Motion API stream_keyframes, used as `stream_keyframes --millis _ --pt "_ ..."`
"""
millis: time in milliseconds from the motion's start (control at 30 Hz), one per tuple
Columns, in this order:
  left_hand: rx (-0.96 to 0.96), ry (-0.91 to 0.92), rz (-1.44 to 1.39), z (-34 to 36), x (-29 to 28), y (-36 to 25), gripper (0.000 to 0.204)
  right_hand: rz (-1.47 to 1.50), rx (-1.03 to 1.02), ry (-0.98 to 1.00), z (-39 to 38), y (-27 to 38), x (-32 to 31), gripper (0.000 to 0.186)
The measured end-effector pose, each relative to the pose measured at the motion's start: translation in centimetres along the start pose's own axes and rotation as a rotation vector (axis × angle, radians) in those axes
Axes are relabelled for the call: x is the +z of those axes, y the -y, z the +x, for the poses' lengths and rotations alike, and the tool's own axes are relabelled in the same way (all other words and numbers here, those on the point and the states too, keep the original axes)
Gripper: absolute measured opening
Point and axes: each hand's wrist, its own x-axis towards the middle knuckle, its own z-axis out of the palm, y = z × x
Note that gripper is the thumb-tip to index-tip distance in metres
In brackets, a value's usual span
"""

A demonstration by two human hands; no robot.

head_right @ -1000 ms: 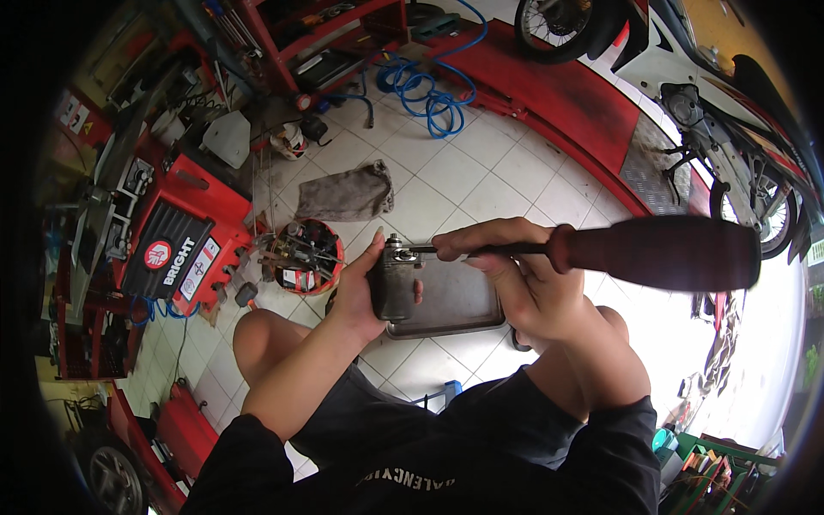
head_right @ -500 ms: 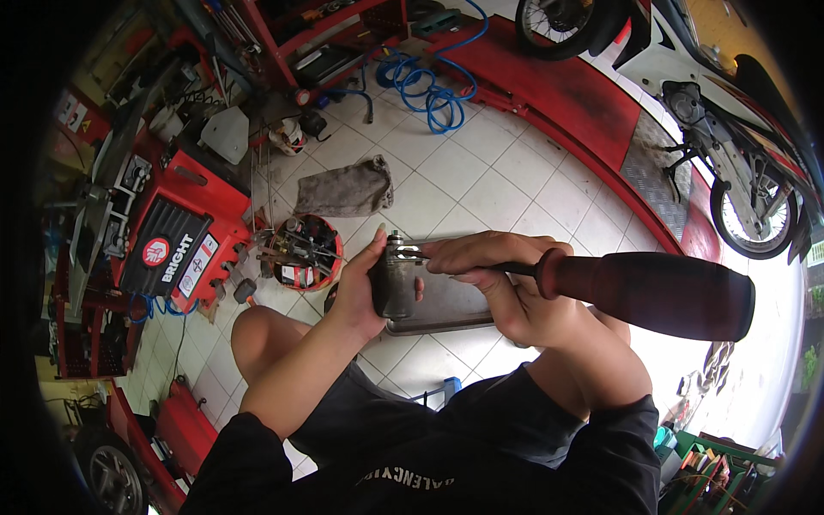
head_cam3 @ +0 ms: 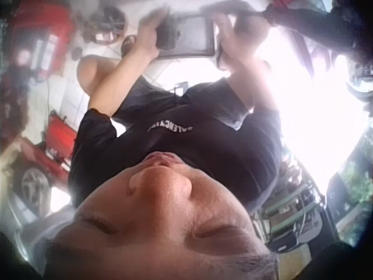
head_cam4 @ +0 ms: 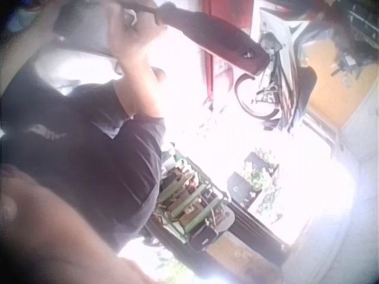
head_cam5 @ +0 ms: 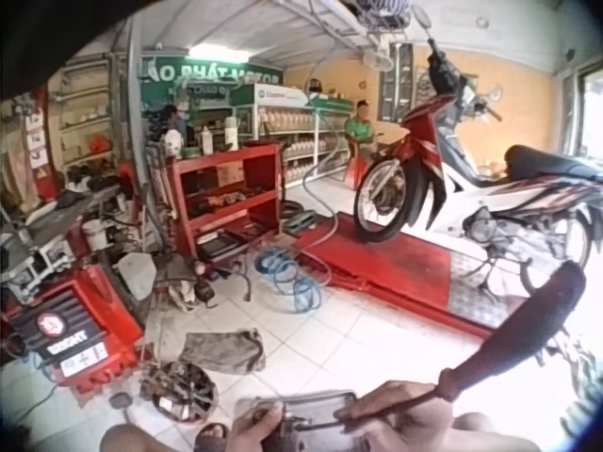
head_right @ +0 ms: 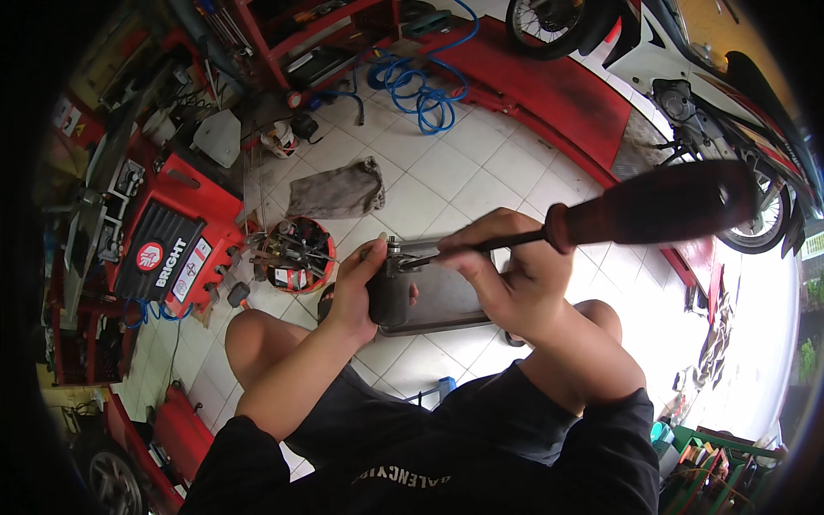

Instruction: The person disassembles a cylindrical motorcycle part using a screwdriver, removing a small component and placing it in a metal tray. They then use a socket wrench to tighten a bolt on the part and later use a torque wrench to tighten a bolt on a motorcycle mirror.

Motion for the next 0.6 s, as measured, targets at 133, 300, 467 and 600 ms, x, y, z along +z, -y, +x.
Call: stream_keyframes --millis 133,300,467,600 --pt "-0.114 0.020 -0.072 0.0 -0.4 -0.3 0.039 0.293 0.153 -0.126 1.5 1.4 2.9 0.026" --pt "-0.222 -0.008 -0.019 0.1 -0.3 0.1 0.039 0.238 0.134 0.162 1.4 0.0 -0.3 0.026" --pt "-0.255 -0.001 -0.033 0.3 -0.6 0.4 0.039 0.031 0.093 0.135 1.0 -1.0 -0.2 0.023" --pt "-0.247 0.005 -0.039 0.3 -0.6 0.3 0.039 0.231 0.223 -0.053 1.9 1.1 1.3 0.027"
